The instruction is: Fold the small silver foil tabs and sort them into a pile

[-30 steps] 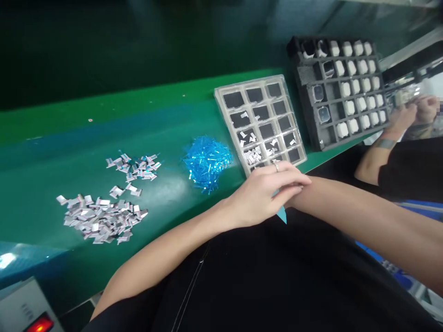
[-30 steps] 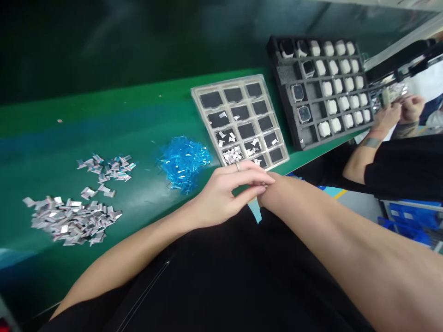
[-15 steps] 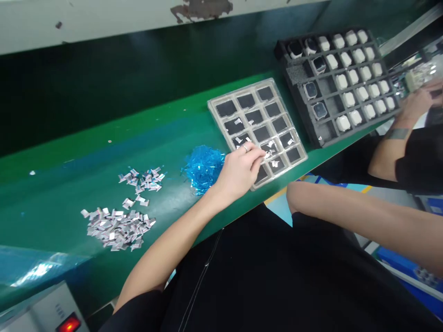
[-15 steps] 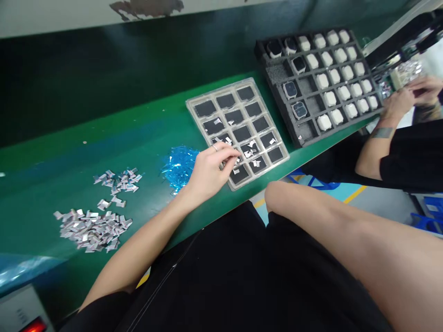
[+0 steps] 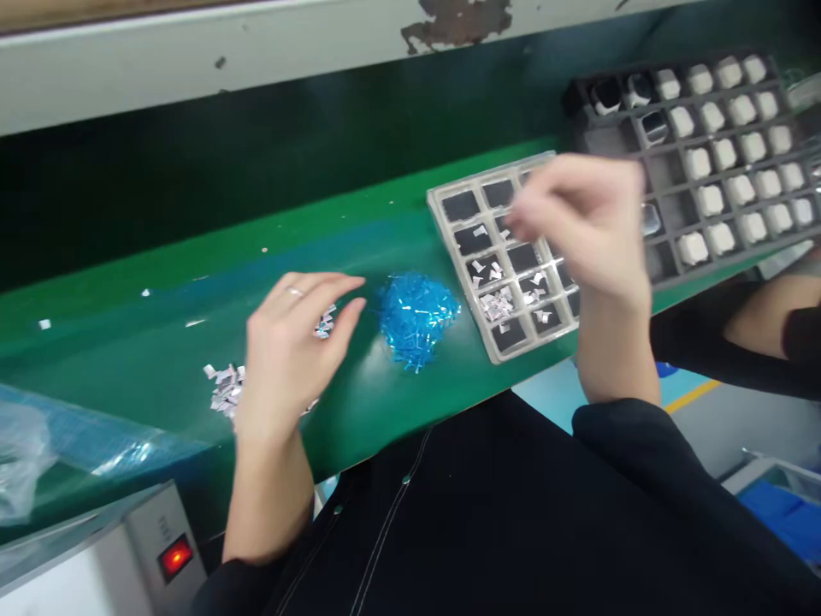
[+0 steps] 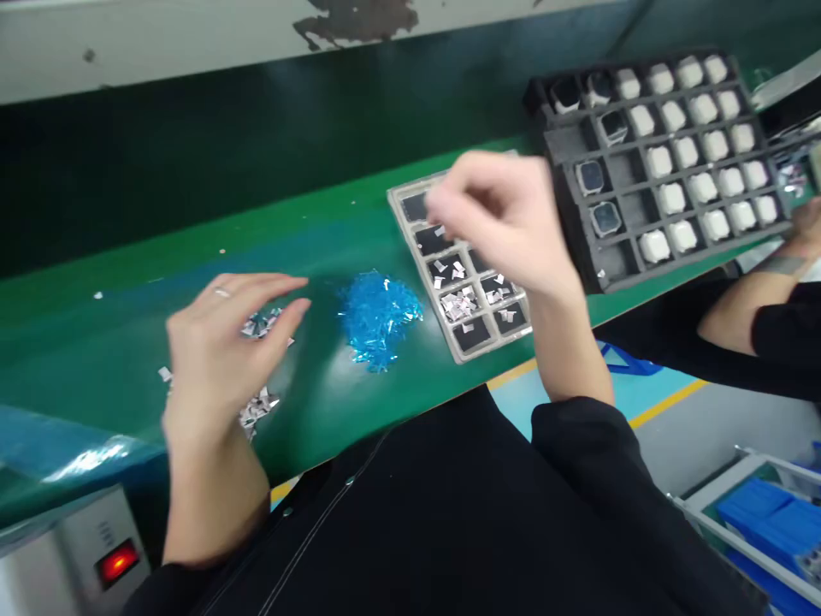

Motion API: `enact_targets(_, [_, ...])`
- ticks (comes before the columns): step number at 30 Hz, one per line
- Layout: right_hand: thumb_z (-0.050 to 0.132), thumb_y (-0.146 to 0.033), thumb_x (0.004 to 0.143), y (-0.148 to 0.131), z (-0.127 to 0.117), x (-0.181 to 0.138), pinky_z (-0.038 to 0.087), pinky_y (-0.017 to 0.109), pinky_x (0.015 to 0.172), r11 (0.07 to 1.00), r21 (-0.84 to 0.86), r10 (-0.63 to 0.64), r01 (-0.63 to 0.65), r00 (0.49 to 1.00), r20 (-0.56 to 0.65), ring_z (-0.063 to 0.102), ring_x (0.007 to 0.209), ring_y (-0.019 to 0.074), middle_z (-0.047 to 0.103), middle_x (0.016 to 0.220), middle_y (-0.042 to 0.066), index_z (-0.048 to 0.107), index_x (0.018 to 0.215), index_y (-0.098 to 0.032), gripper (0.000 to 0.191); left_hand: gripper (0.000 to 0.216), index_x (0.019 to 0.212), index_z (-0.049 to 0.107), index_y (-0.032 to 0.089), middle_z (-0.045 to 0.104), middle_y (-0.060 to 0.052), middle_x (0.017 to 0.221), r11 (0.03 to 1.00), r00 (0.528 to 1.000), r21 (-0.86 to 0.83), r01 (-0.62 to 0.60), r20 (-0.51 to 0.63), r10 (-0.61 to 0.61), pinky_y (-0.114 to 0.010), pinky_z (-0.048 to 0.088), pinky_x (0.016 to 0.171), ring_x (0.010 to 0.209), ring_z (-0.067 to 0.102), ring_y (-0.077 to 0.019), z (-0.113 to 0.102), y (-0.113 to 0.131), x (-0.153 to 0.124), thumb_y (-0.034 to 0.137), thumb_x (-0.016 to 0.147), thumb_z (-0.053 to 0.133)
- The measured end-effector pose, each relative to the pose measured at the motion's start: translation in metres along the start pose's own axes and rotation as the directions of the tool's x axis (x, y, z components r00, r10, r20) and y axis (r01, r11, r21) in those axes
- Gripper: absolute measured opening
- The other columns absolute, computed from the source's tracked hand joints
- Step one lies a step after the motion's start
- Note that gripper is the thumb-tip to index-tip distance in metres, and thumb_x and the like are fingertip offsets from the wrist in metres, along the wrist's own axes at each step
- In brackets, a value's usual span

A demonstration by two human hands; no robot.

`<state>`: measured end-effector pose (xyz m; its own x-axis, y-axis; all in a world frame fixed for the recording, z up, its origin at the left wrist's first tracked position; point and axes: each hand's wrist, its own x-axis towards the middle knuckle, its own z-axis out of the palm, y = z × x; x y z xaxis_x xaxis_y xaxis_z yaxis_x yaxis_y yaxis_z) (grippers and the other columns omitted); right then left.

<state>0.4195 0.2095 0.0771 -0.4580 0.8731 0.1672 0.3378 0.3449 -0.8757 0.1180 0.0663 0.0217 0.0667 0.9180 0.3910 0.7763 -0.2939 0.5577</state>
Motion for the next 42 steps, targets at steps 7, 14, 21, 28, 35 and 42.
enact_targets(7, [0.067,-0.033,0.107,0.051,0.073,0.07,0.058,0.05,0.104,0.916,-0.366,-0.06,0.164,0.958,0.279,0.07,0.108,0.0309,0.076,0.115,0.009,0.079,0.117,-0.026,0.017,0.03,0.131,0.078,0.028,0.082,-0.013,0.125,0.916,0.886,0.331,0.224,0.322,-0.334,-0.058,0.062,0.1,0.114,0.076,-0.0395,-0.063,-0.071,-0.047,0.043,0.108,0.067])
enact_targets(14, [0.059,-0.022,0.103,0.077,0.121,0.105,0.054,0.07,0.116,0.834,-0.523,-0.059,0.177,0.97,0.234,0.065,0.128,0.0435,0.075,0.126,0.014,0.08,0.128,-0.026,0.033,0.029,0.131,0.072,0.026,0.077,-0.011,0.118,0.901,0.822,0.214,0.378,0.37,-0.433,-0.049,0.063,0.091,0.102,0.077,-0.032,-0.056,-0.085,-0.062,0.036,0.105,0.066])
enact_targets(21, [0.067,-0.025,0.101,0.073,0.114,0.098,0.055,0.066,0.113,0.794,-0.552,-0.051,0.257,0.932,0.359,0.067,0.127,0.0425,0.077,0.13,0.013,0.079,0.124,-0.029,0.026,0.022,0.126,0.071,0.026,0.075,-0.006,0.101,0.873,0.824,0.164,0.46,0.287,-0.488,-0.043,0.057,0.086,0.093,0.073,-0.0275,-0.052,-0.09,-0.061,0.033,0.106,0.066])
enact_targets(28, [0.067,-0.031,0.103,0.083,0.108,0.103,0.056,0.065,0.105,0.754,-0.549,-0.111,0.361,0.894,0.434,0.07,0.114,0.0397,0.079,0.117,0.017,0.081,0.114,-0.021,0.02,0.022,0.123,0.071,0.023,0.072,-0.006,0.104,0.862,0.842,0.207,0.462,0.201,-0.5,-0.038,0.056,0.083,0.09,0.069,-0.0235,-0.041,-0.091,-0.059,0.026,0.101,0.071])
enact_targets(35, [0.06,-0.035,0.108,0.081,0.11,0.098,0.056,0.071,0.108,0.775,-0.537,-0.094,0.333,0.901,0.423,0.067,0.121,0.0439,0.078,0.122,0.015,0.079,0.121,-0.031,0.024,0.02,0.108,0.071,0.024,0.074,-0.004,0.1,0.847,0.798,0.168,0.504,0.282,-0.532,-0.038,0.056,0.082,0.089,0.069,-0.0229,-0.063,-0.088,-0.064,0.032,0.094,0.083])
enact_targets(42, [0.062,-0.038,0.108,0.085,0.11,0.098,0.056,0.07,0.113,0.759,-0.557,-0.106,0.338,0.908,0.405,0.069,0.126,0.044,0.078,0.128,0.015,0.081,0.128,-0.029,0.029,0.012,0.099,0.07,0.025,0.072,-0.005,0.097,0.865,0.745,0.24,0.44,0.441,-0.501,-0.041,0.055,0.087,0.097,0.069,-0.0275,-0.067,-0.084,-0.067,0.026,0.092,0.079])
